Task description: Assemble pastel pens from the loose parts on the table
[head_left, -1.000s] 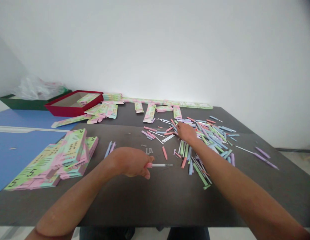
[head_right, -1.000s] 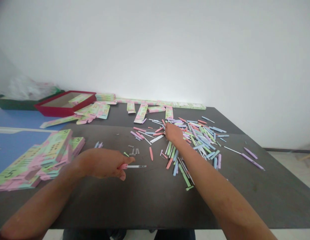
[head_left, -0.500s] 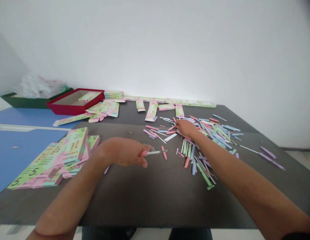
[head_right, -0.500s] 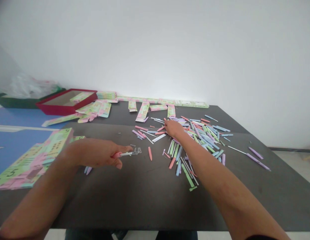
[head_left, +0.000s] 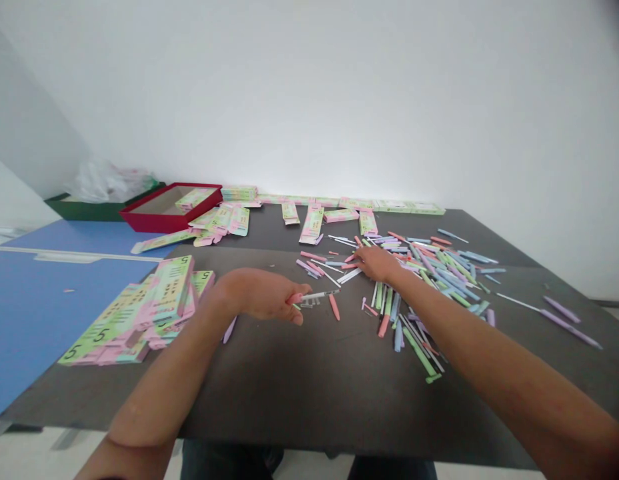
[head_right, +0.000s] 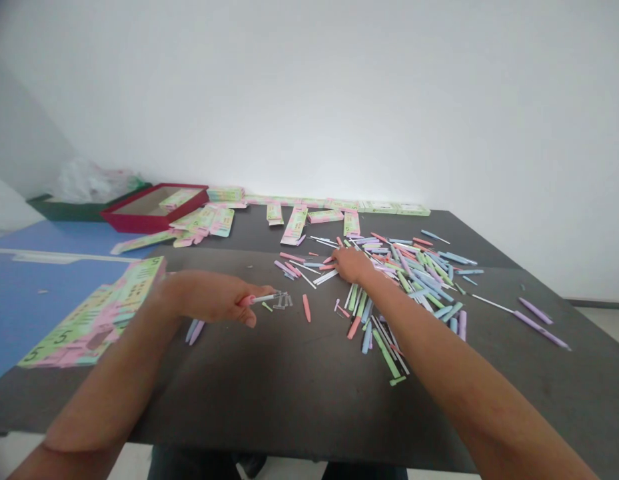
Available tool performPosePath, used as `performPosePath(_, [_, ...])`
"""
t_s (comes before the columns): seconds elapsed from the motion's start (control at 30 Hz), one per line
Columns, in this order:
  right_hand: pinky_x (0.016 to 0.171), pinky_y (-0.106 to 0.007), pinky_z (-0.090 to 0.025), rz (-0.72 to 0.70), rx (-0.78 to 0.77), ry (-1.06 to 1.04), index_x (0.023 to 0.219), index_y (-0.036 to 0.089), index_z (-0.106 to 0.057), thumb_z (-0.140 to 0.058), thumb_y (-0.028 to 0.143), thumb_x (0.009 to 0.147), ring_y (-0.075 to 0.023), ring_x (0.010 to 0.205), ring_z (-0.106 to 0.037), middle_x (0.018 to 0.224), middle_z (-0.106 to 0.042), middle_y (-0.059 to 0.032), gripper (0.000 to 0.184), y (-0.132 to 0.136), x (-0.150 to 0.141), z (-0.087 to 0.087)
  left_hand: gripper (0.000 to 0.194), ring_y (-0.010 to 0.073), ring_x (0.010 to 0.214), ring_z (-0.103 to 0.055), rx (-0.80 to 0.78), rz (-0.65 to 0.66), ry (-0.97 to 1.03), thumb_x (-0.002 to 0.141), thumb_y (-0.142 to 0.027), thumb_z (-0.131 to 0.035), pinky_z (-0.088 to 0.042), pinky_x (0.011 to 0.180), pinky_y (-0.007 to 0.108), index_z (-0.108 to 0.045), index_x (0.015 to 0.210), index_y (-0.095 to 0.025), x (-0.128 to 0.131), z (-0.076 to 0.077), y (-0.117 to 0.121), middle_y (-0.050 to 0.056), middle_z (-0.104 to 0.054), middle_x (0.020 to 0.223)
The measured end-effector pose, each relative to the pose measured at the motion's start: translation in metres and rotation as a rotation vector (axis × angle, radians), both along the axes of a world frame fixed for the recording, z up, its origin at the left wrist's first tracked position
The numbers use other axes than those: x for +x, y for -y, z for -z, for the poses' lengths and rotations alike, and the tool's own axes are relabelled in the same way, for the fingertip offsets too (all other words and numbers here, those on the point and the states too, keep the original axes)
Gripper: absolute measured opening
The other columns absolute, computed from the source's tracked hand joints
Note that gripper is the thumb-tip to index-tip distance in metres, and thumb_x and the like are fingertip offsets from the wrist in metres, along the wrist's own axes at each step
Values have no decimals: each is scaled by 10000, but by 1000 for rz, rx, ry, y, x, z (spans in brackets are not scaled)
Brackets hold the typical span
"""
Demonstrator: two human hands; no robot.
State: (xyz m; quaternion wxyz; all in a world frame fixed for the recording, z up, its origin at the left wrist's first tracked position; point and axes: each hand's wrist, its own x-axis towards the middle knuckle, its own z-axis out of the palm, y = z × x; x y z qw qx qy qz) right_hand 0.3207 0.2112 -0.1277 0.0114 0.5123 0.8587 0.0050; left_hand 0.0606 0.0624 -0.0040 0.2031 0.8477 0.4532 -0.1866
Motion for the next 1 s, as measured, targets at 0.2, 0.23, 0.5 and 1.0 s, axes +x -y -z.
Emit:
performPosePath(0.2, [889, -355, -385, -14, -21, 13, 1166, 173, -607, -429, 245, 915, -255, 1094, -542, 1164, -622, -145, 317, 4, -3, 7, 477, 249, 868, -622, -54, -14, -49, 835, -480, -482, -416, 699, 303, -544, 1214, -198, 1, 1, -2, 82, -694, 1039])
performPosePath(0.23, [894, -348, -382, -16, -24, 11, 1159, 171, -610, -421, 229, 916, -248, 1099, -541, 1165, -623, -142, 314, 4, -3, 8, 472, 250, 875, -621, -59, -14, -49, 836, -476, -481, -416, 702, 306, -543, 1212, -198, 1, 1, -2, 83, -691, 1046])
performPosePath(0.5, [823, -312, -399, -26, -12, -41, 1001, 141, -634, -449, 200, 878, -239, 987, -578, 1061, -654, -143, 230, 3, 2, 10, 466, 224, 800, -617, -78, 15, -48, 838, -466, -485, -410, 654, 285, -552, 1207, -190, 4, 0, -3, 69, -702, 950])
performPosePath(1.0, [619, -217, -362, -164, -152, -377, 834, 169, -501, -434, 201, 844, -124, 695, -495, 792, -570, -1, 75, 37, 13, -4, 469, 176, 635, -579, -113, 26, -16, 811, -407, -516, -349, 508, 250, -539, 1226, -190, 7, 4, -2, 29, -694, 777])
